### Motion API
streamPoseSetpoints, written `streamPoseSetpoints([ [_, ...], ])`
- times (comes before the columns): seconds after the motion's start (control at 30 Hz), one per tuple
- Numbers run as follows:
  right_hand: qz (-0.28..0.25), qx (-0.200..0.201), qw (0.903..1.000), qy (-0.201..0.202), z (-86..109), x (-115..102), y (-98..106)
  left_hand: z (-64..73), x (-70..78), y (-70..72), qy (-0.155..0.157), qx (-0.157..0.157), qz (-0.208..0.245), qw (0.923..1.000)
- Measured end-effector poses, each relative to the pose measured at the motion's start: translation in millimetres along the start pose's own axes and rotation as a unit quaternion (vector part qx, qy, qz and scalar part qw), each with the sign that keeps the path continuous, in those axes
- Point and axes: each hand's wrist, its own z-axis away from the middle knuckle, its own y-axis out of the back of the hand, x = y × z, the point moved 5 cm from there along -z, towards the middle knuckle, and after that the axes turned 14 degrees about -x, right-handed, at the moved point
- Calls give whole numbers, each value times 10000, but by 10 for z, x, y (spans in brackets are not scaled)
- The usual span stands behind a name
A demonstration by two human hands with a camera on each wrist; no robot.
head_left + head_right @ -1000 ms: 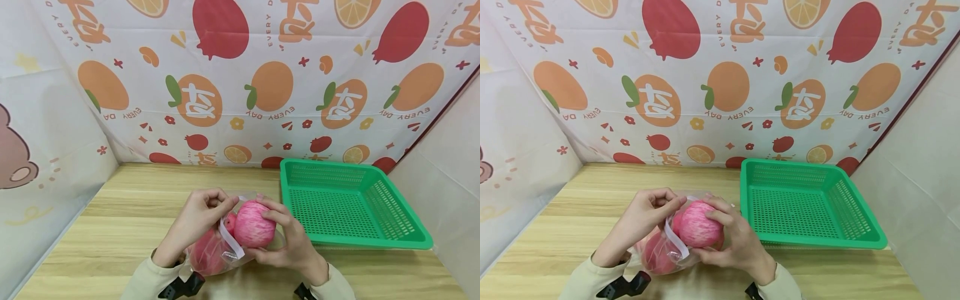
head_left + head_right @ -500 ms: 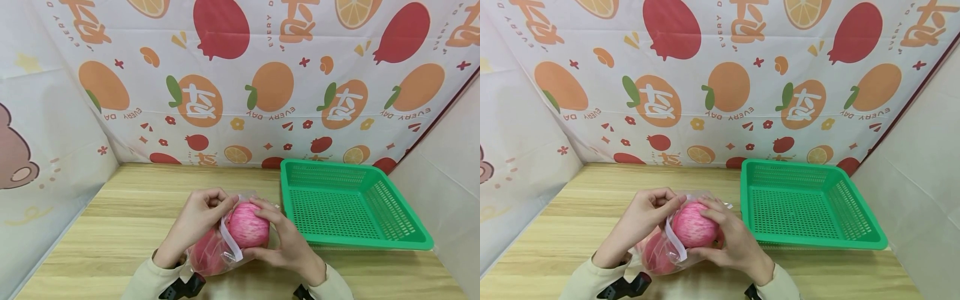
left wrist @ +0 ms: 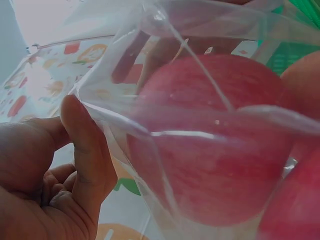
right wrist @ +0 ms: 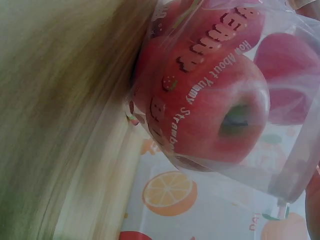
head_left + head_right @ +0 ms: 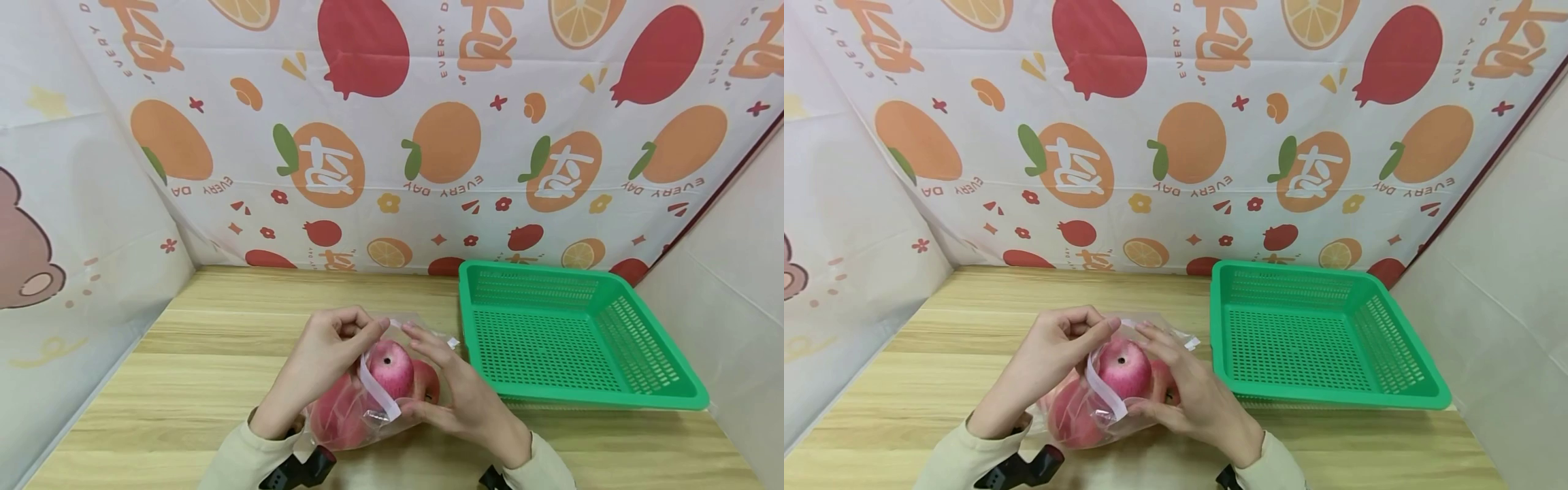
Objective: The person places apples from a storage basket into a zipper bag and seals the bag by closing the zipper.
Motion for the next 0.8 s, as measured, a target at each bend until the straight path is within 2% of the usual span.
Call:
streamPoseSetpoints([
  [0.23,-12,159,9997,-192,29,46,178,0,1,6,74,89,-12,9999],
  [0.4,94,196,9982,-551,86,125,358,2,6,13,91,157,-52,9998],
  [0.57,488,-99,9929,-1081,157,221,432,11,8,15,144,136,33,9998],
  [0.8,920,-728,9798,-1620,233,308,395,30,23,20,105,135,142,9998],
])
